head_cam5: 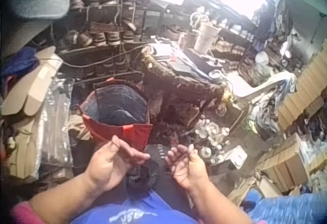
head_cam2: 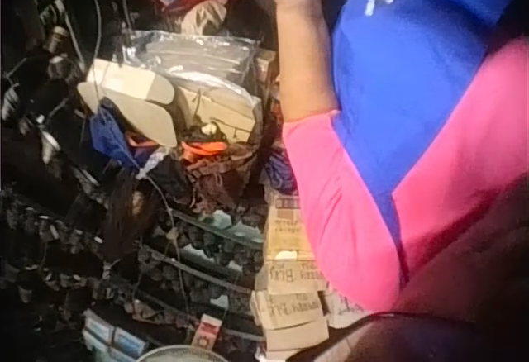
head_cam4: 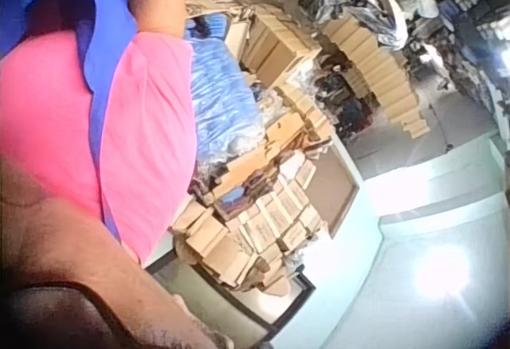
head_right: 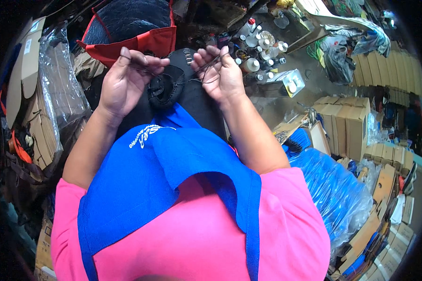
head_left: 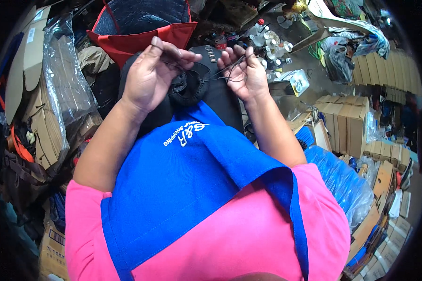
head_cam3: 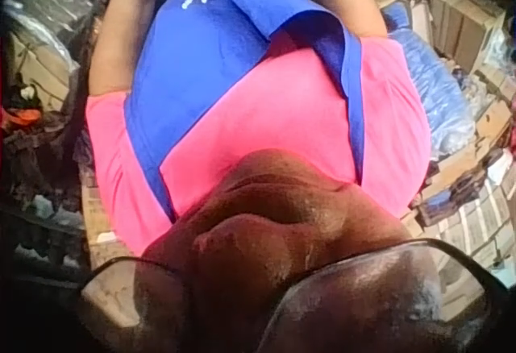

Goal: Stitching or threading a black shoe component by hand using a needle.

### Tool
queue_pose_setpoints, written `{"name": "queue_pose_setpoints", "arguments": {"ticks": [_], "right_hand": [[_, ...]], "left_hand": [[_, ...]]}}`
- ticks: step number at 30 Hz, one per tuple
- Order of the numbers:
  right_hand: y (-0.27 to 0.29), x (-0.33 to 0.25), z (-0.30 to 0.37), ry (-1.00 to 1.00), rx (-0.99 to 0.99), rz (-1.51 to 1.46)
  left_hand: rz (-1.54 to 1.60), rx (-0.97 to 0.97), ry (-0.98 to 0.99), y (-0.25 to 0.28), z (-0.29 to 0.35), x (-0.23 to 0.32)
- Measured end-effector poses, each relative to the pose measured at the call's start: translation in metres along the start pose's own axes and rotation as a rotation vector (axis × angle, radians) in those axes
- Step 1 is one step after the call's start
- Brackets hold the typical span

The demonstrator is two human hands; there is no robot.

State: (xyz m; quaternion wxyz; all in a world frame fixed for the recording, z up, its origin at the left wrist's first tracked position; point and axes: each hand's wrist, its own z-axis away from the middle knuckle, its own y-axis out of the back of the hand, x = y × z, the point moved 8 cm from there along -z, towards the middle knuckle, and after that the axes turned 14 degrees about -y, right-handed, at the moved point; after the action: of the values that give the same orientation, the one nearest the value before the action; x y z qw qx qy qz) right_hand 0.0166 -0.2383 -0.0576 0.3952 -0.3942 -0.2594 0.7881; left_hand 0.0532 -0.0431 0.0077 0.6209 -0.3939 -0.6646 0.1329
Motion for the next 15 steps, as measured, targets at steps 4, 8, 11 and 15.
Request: {"name": "queue_pose_setpoints", "arguments": {"ticks": [4, 8, 11, 15], "right_hand": [[-0.008, 0.003, 0.014, -0.183, -0.253, 0.114], [0.010, -0.001, 0.030, -0.180, -0.150, 0.207], [0.031, -0.013, 0.036, -0.201, 0.056, 0.300], [0.071, -0.071, 0.057, -0.114, 0.213, 1.481]], "left_hand": [[0.290, 0.028, 0.299, 0.036, -0.002, -0.021], [0.120, 0.072, 0.338, 0.051, -0.003, -0.024], [-0.311, -0.087, 0.355, 0.078, -0.011, -0.003], [-1.269, -0.563, 0.018, 0.105, -0.007, 0.083]]}}
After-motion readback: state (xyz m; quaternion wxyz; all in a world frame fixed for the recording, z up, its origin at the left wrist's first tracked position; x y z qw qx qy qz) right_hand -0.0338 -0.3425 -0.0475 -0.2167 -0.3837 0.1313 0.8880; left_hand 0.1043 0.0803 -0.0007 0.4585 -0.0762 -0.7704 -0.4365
